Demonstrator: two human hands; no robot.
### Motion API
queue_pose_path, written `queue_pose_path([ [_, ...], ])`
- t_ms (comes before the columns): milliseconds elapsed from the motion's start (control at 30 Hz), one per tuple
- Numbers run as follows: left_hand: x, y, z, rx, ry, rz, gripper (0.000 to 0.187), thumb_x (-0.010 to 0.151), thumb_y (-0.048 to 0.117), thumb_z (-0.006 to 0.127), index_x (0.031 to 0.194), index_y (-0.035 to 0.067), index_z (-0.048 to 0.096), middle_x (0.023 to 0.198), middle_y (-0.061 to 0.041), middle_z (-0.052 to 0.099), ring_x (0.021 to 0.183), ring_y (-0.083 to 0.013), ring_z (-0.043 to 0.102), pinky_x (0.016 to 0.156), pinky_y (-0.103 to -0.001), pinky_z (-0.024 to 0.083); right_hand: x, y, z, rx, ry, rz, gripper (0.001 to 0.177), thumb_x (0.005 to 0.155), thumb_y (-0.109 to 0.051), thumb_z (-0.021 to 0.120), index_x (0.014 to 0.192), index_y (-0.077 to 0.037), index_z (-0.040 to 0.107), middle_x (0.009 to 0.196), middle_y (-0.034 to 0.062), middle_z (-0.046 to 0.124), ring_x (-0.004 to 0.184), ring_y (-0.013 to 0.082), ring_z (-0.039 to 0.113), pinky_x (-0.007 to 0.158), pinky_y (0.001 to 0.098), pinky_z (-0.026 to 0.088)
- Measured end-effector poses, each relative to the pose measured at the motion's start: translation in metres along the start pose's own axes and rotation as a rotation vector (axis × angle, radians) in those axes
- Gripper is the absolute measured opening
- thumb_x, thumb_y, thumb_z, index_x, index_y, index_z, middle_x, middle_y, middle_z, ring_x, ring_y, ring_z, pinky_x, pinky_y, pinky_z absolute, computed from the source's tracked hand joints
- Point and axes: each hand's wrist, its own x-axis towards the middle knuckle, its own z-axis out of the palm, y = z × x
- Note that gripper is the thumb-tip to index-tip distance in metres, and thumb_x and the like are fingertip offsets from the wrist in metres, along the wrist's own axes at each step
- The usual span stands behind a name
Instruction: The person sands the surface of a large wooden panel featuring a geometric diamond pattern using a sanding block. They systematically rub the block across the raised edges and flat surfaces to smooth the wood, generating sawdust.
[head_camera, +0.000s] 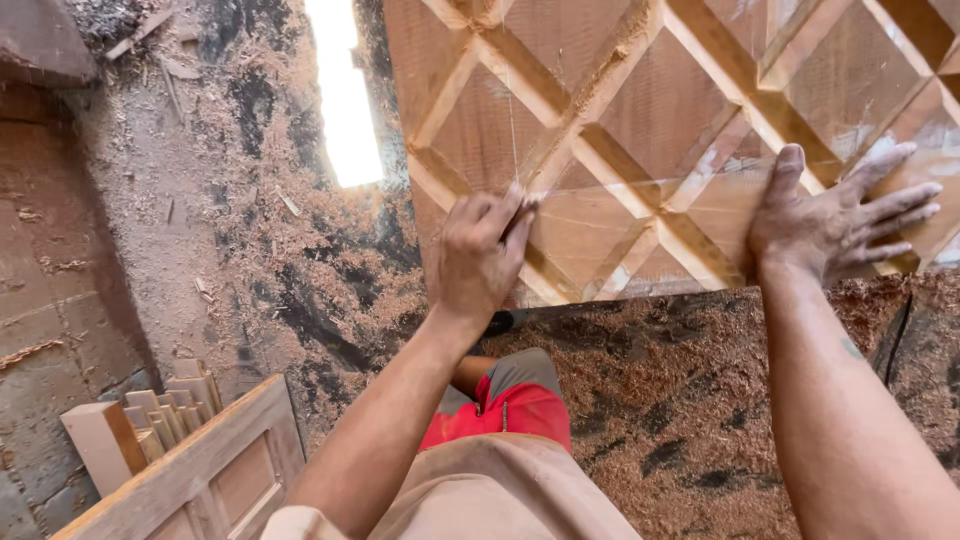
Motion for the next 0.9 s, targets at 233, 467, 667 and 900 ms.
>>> queue_pose_path([
  [233, 0.011, 0.002, 0.011, -0.012, 0.001, 0.036, 0.020, 0.098, 0.016, 0.074, 0.113, 0.002, 0.074, 0.089, -0.010, 0.070, 0.084, -0.0227, 0.066, 0.076, -0.036, 0.059, 0.001, 0.004, 0.001, 0.025, -0.008, -0.002, 0.112, 0.094, -0.098, 0.016, 0.172, -0.020, -0.006, 0.171, 0.0285, -0.015, 0.165, 0.0421, -0.008, 0.136, 0.0665, -0.004],
  [467, 0.007, 0.001, 0.015, 0.048, -0.010, 0.051, 0.021, 0.100, 0.016, 0.074, 0.115, 0.001, 0.074, 0.090, -0.012, 0.070, 0.083, -0.0236, 0.066, 0.073, -0.034, 0.060, 0.004, 0.003, 0.000, 0.040, -0.020, 0.009, 0.111, 0.095, -0.097, 0.018, 0.172, -0.022, -0.008, 0.173, 0.0285, -0.015, 0.165, 0.0408, -0.010, 0.133, 0.0610, -0.006],
  [667, -0.015, 0.003, -0.010, 0.064, -0.050, -0.054, 0.024, 0.097, 0.020, 0.075, 0.113, 0.002, 0.076, 0.087, -0.011, 0.072, 0.081, -0.0214, 0.066, 0.071, -0.036, 0.058, -0.005, -0.002, -0.007, 0.025, -0.024, 0.014, 0.108, 0.098, -0.095, 0.020, 0.173, -0.021, -0.007, 0.174, 0.0294, -0.014, 0.166, 0.0414, -0.009, 0.132, 0.0641, -0.005],
  [900, 0.047, 0.018, 0.027, 0.002, 0.143, 0.097, 0.016, 0.100, 0.015, 0.073, 0.110, 0.003, 0.075, 0.093, -0.012, 0.070, 0.091, -0.0265, 0.066, 0.081, -0.040, 0.057, -0.010, -0.005, -0.008, 0.056, -0.023, 0.030, 0.110, 0.096, -0.094, 0.022, 0.176, -0.023, -0.006, 0.173, 0.0271, -0.015, 0.166, 0.0414, -0.008, 0.133, 0.0649, -0.005],
])
